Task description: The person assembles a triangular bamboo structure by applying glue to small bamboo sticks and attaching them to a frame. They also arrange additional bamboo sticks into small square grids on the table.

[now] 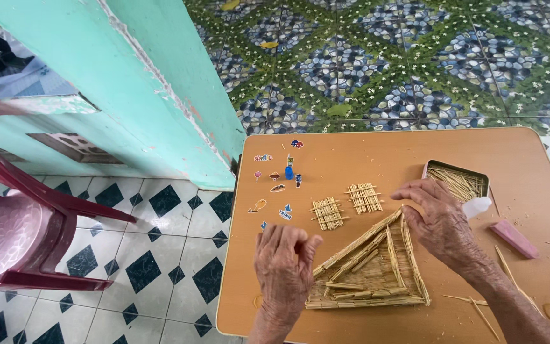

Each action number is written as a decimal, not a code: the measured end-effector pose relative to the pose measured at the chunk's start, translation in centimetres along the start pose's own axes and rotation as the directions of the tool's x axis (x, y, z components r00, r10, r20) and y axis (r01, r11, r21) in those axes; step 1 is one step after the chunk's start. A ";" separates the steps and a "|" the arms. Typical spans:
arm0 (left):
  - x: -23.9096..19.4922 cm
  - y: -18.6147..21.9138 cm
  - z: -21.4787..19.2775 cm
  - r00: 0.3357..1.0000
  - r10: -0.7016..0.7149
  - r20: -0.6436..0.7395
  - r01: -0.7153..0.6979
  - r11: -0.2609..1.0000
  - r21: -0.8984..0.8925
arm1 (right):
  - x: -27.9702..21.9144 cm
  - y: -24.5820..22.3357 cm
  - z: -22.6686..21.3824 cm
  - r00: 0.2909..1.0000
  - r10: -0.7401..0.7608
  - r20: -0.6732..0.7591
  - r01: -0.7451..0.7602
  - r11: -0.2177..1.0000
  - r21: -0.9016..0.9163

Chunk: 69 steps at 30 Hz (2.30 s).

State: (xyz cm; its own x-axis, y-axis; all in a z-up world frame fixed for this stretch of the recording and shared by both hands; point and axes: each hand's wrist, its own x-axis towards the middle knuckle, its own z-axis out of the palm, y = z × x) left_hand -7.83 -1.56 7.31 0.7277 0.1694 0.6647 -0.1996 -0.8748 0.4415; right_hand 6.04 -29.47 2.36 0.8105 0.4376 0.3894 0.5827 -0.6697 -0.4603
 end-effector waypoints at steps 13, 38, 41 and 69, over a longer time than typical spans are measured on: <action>-8.0 0.7 -4.2 0.950 -0.302 -0.077 0.275 0.929 -0.247 | -6.4 -2.9 -2.3 0.963 0.228 0.141 -0.229 0.973 -0.010; -12.7 1.8 -5.4 0.981 -0.173 0.087 0.174 0.985 -0.010 | -6.0 -11.5 4.6 0.917 -0.253 0.309 0.347 0.887 -0.304; -12.9 1.4 -4.9 0.975 -0.192 0.110 0.194 0.981 -0.012 | -5.7 -11.3 4.6 0.899 -0.261 0.351 0.367 0.887 -0.280; -9.6 4.2 -3.5 0.952 -0.280 0.127 0.305 0.914 -0.269 | -4.0 -12.5 -0.5 0.882 0.145 0.449 -0.401 0.732 0.551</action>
State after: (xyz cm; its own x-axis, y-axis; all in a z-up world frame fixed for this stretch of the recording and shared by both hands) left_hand -17.97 -5.28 4.93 0.8319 0.3481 0.4321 -0.1373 -0.6255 0.7681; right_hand -4.51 -23.17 6.90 0.8256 0.5584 -0.0814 0.1342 -0.3345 -0.9328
